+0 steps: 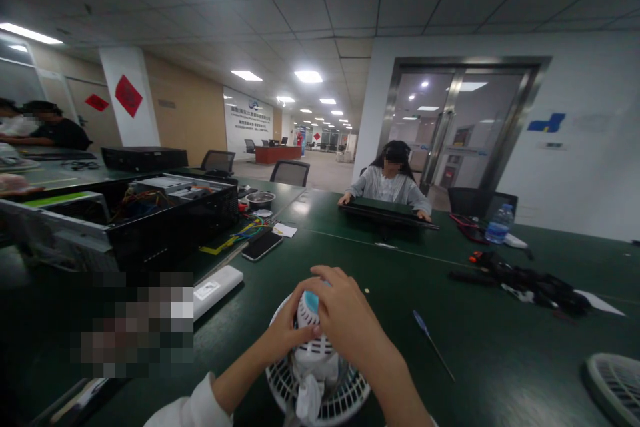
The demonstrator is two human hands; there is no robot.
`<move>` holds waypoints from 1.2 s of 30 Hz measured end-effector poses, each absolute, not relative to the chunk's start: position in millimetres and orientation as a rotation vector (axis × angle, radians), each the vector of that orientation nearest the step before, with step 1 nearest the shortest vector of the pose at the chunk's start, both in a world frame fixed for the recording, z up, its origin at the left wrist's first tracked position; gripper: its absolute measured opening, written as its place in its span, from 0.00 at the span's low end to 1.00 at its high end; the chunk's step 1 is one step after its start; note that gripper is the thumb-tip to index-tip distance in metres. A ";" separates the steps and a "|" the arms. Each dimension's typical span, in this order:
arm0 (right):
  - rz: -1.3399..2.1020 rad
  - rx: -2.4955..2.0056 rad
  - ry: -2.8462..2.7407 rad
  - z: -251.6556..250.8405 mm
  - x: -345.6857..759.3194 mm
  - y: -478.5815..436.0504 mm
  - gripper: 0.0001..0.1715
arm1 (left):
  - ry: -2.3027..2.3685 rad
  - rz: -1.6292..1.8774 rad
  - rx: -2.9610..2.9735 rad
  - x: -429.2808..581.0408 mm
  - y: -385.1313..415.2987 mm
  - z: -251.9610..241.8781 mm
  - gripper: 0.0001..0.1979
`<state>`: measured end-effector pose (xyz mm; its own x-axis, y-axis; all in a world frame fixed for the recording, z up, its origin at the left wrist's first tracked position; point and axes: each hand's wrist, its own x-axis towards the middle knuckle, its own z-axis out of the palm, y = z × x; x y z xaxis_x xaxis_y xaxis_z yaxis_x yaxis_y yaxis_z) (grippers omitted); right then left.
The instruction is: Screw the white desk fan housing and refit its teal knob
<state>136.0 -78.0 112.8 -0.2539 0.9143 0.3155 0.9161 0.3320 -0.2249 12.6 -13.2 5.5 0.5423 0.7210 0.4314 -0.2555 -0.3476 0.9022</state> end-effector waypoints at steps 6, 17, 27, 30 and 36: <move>0.293 -1.475 -2.244 118.6 152.5 -82.4 0.20 | 0.373 1.034 1.629 11.8 -13.5 8.3 0.38; 0.228 -1.432 -2.254 112.2 156.1 -73.2 0.13 | 0.378 1.036 1.640 12.0 -12.7 8.6 0.38; -0.209 -1.729 -2.193 102.8 133.3 -65.5 0.09 | 0.381 1.037 1.645 11.2 -14.2 8.3 0.38; -0.213 -1.755 -2.131 100.5 130.1 -64.2 0.09 | 0.376 1.059 1.657 10.9 -14.0 8.3 0.38; -0.257 -1.972 -2.016 103.0 125.7 -67.5 0.09 | 0.345 1.055 1.637 11.7 -14.7 10.5 0.37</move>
